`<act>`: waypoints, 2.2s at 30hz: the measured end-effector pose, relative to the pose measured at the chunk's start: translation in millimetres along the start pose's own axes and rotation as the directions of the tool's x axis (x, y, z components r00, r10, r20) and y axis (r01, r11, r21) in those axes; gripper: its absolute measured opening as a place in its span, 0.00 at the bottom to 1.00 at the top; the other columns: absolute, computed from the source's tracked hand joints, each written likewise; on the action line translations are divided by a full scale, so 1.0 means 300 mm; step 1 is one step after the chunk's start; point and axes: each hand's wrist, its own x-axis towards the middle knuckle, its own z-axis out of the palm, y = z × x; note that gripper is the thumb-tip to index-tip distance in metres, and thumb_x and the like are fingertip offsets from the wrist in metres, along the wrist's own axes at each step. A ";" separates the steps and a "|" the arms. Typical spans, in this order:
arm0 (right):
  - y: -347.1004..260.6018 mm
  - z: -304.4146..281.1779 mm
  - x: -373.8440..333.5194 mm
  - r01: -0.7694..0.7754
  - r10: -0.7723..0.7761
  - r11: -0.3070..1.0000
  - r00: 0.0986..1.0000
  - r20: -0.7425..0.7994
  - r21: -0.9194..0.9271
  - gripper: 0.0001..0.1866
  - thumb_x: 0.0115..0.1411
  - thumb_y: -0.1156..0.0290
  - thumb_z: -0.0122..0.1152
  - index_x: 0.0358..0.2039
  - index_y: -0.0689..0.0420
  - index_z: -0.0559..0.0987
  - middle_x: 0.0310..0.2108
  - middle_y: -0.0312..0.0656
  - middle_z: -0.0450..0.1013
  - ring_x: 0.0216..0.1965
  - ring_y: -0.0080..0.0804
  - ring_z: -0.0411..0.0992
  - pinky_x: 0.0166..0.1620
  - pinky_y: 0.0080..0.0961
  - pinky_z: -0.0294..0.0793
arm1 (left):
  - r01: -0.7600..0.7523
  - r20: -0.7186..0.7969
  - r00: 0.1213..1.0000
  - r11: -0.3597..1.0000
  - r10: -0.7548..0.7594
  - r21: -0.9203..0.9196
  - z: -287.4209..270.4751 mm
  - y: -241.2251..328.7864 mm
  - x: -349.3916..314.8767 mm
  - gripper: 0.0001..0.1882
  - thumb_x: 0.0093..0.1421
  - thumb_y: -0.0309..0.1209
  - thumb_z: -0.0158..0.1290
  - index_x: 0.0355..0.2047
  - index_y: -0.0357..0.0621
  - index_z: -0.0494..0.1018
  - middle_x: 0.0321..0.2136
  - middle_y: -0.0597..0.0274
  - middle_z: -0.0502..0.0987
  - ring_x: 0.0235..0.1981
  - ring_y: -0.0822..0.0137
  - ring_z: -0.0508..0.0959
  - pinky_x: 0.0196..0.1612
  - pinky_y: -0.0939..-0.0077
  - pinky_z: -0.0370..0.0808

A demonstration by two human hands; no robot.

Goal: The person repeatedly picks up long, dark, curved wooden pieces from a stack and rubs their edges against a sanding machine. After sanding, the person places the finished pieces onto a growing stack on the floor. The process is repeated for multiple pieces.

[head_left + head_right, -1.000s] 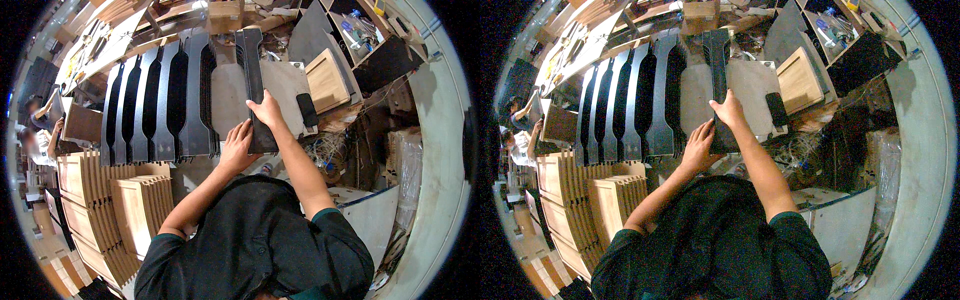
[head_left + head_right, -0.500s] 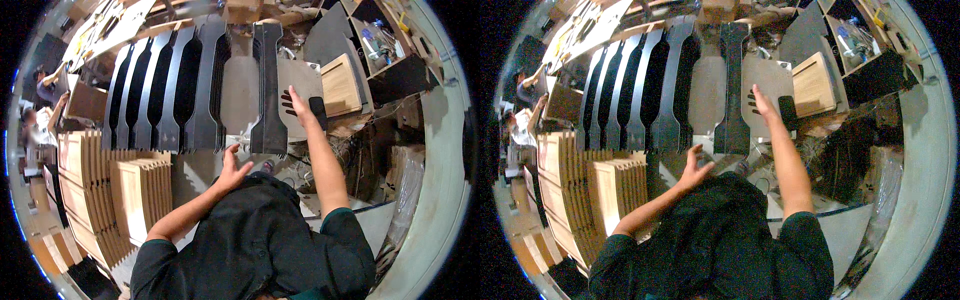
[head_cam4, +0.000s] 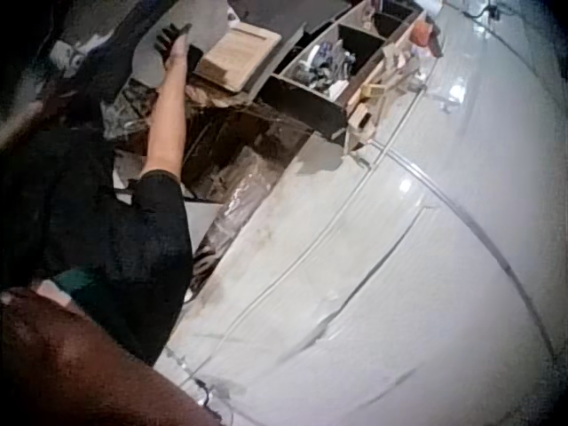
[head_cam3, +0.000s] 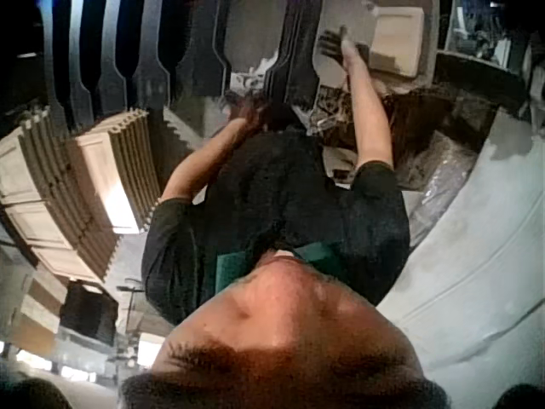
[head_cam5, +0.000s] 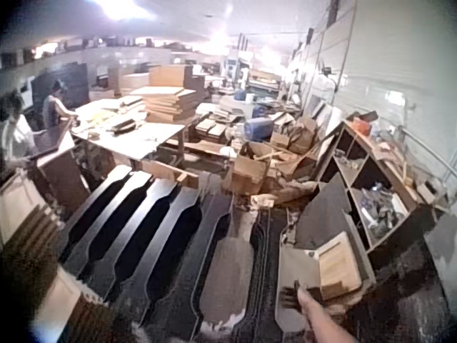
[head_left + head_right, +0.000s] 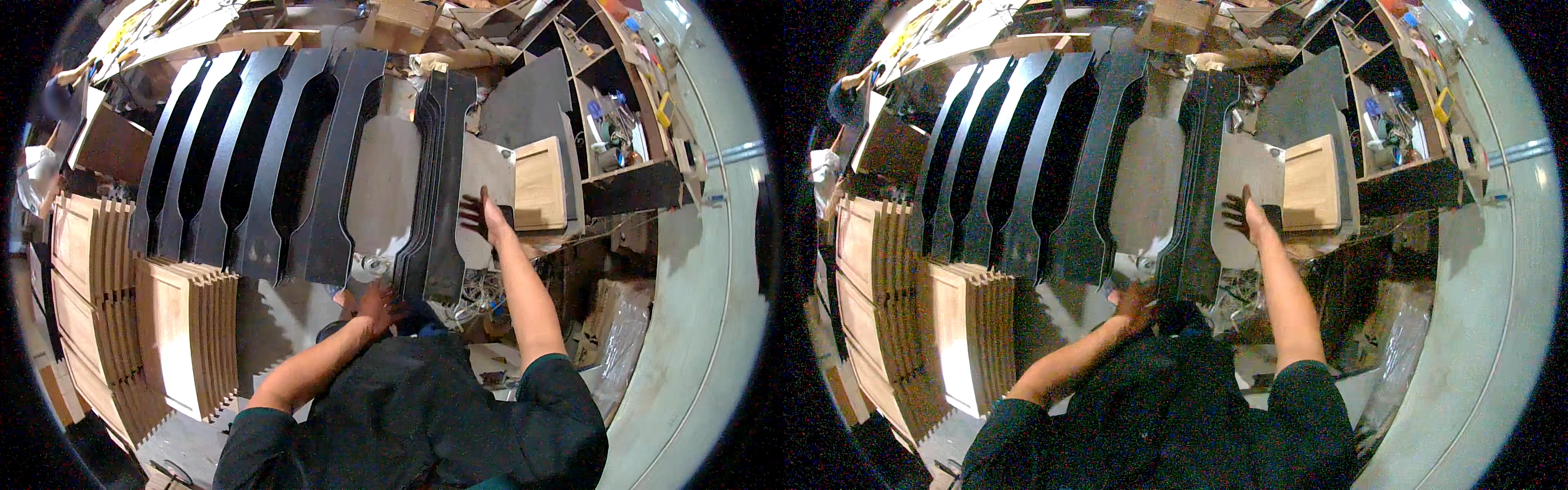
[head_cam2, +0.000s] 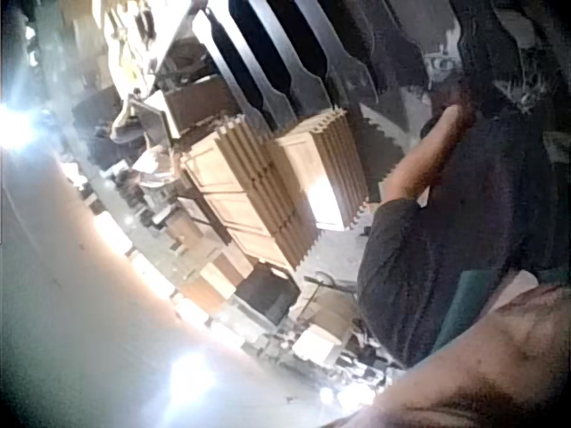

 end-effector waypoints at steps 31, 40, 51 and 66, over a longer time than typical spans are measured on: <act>-0.439 -0.062 1.148 0.281 -0.307 0.883 0.952 0.011 0.376 0.36 0.77 0.41 0.56 0.76 0.48 0.73 0.74 0.38 0.72 0.72 0.45 0.70 0.71 0.49 0.71 | -0.052 -0.104 0.992 0.518 -0.072 -0.854 0.209 -0.104 -0.037 0.27 0.78 0.50 0.46 0.59 0.42 0.80 0.58 0.48 0.85 0.57 0.50 0.85 0.67 0.48 0.79; -0.538 0.183 1.068 0.097 -0.240 0.773 0.959 0.148 0.627 0.32 0.81 0.51 0.52 0.80 0.48 0.69 0.81 0.36 0.63 0.79 0.45 0.60 0.79 0.48 0.59 | -0.160 -0.182 0.974 0.979 0.136 -0.129 0.082 -0.196 -0.013 0.33 0.72 0.57 0.56 0.63 0.43 0.79 0.66 0.52 0.81 0.68 0.48 0.77 0.76 0.41 0.67; -0.557 0.290 1.066 0.318 -0.418 0.842 0.895 0.154 0.437 0.35 0.80 0.37 0.49 0.75 0.48 0.75 0.71 0.41 0.76 0.68 0.45 0.76 0.68 0.45 0.79 | -0.081 -0.012 0.991 0.537 0.131 -0.839 0.058 0.005 -0.036 0.45 0.74 0.69 0.45 0.76 0.48 0.70 0.74 0.50 0.74 0.73 0.43 0.74 0.77 0.40 0.66; -0.534 0.301 1.149 0.274 -0.374 0.846 0.916 0.144 0.457 0.34 0.81 0.39 0.47 0.75 0.49 0.75 0.71 0.41 0.75 0.70 0.45 0.72 0.72 0.49 0.71 | -0.220 -0.179 0.975 0.610 0.129 -0.761 0.046 0.067 -0.098 0.40 0.78 0.60 0.36 0.77 0.47 0.69 0.75 0.50 0.73 0.74 0.44 0.73 0.79 0.43 0.64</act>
